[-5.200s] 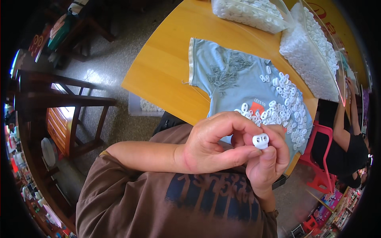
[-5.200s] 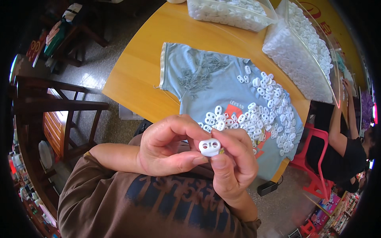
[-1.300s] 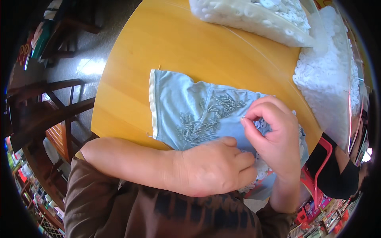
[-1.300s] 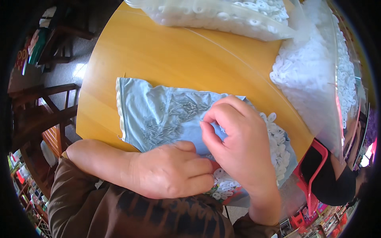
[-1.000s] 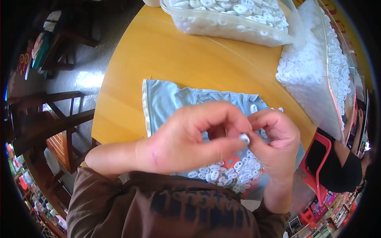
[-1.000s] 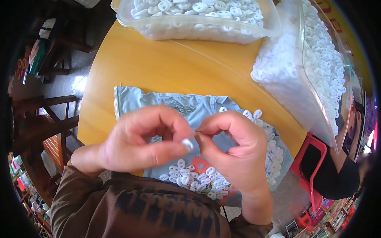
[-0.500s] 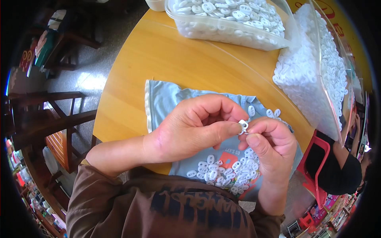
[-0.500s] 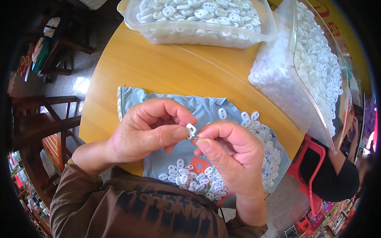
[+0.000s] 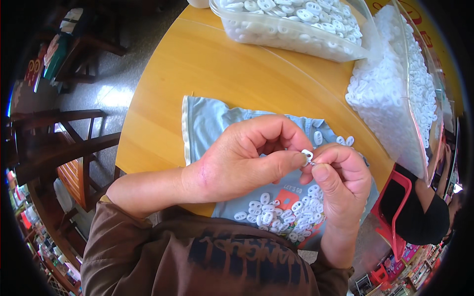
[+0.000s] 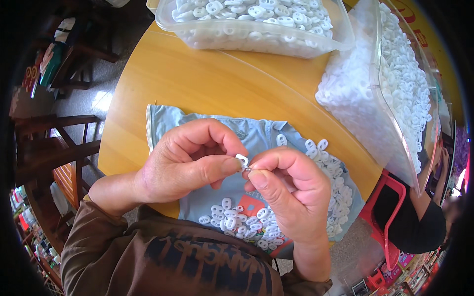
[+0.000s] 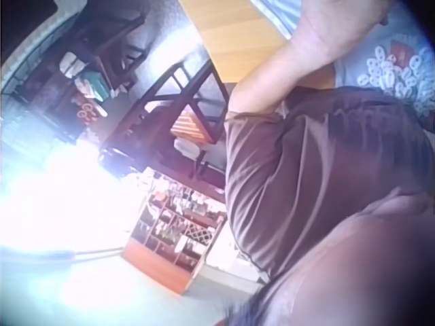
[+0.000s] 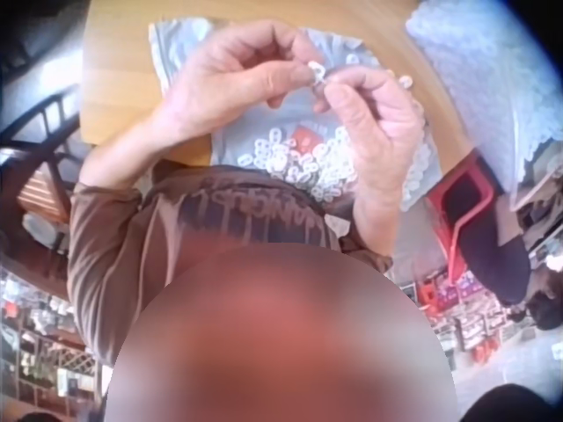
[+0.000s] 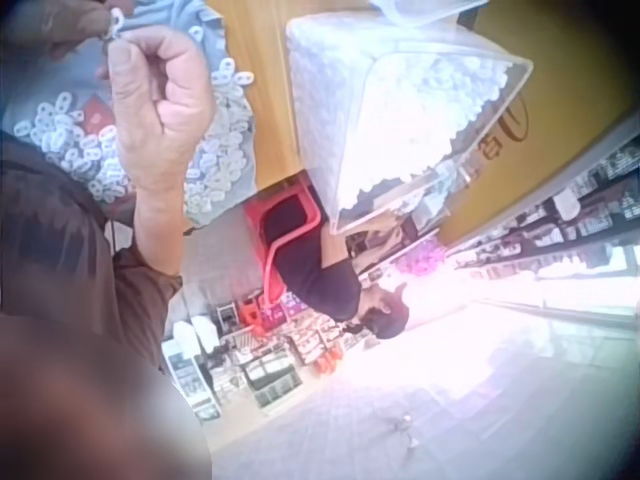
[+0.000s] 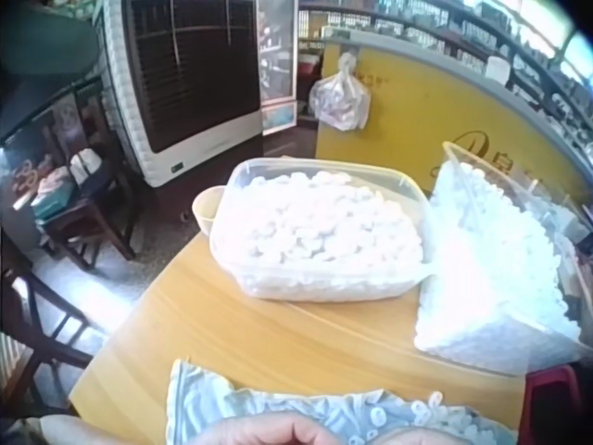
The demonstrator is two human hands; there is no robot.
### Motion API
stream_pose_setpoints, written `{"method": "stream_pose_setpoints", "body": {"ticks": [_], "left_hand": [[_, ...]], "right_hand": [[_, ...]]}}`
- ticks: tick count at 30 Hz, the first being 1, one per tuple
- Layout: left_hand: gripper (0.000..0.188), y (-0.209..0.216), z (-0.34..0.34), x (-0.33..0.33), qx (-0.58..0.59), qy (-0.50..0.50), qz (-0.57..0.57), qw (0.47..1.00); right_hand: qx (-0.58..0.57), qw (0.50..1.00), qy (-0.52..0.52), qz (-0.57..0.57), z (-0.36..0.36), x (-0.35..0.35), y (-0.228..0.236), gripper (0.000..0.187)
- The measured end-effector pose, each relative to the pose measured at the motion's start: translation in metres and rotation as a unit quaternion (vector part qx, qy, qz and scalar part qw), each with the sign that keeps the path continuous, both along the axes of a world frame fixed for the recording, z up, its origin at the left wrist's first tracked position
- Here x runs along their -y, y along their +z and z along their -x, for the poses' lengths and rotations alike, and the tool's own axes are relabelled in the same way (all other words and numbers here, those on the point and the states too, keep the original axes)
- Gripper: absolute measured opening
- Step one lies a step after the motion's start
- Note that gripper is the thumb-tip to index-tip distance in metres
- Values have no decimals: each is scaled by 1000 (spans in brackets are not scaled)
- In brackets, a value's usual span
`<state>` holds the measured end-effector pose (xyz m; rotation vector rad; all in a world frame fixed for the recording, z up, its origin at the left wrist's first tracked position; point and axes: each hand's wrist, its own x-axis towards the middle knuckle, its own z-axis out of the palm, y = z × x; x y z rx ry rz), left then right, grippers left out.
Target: Threading small white plastic cord locks or beads onto a thin wire or string for assembly.
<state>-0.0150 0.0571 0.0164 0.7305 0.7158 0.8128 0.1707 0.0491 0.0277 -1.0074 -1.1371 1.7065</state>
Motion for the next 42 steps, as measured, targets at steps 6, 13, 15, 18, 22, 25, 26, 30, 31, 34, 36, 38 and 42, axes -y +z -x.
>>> {"method": "stream_pose_setpoints", "body": {"ticks": [6, 13, 15, 18, 22, 25, 26, 30, 31, 34, 36, 38, 42], "left_hand": [[12, -2, 0, 1, 4, 11, -8, 1000], [12, -3, -2, 1, 26, 18, -14, 999], [12, -3, -3, 1, 40, 20, -15, 999], [12, -1, -2, 1, 11, 12, -9, 1000], [14, -5, -3, 6, -47, 24, -79, 995], [14, -11, -3, 6, -117, 45, -199, 972], [13, -12, -3, 5, -152, 49, -273, 949], [13, -11, -4, 7, -165, 55, -262, 949], [14, -11, -6, 8, -122, 65, -190, 972], [14, -8, -8, 11, -73, 75, -100, 990], [15, -8, -7, 10, -68, 75, -82, 992], [16, -9, -6, 9, -12, 71, -37, 997], [17, -5, -6, 9, -27, 71, -28, 997]], "right_hand": [[-1, 1000, -2, -1, 1, 0, -2, 9], [-2, 1000, -5, -1, 0, 0, -3, 10], [9, 1000, -6, -1, 0, 1, -2, 10], [36, 999, -5, -18, 1, 1, -3, 9], [102, 992, -14, -67, 4, 3, -2, 7], [175, 975, -4, -136, 5, 3, 0, 5], [176, 976, -14, -126, 6, 4, 0, 5], [145, 985, -55, -74, 11, 5, -1, 7], [145, 985, -55, -74, 12, 5, -1, 7], [73, 994, -76, -21, 12, 5, 0, 8], [37, 997, -65, -11, 11, 5, 0, 9], [38, 997, -61, -20, 11, 4, 3, 10], [73, 993, -57, -75, 9, 5, 4, 11]]}}
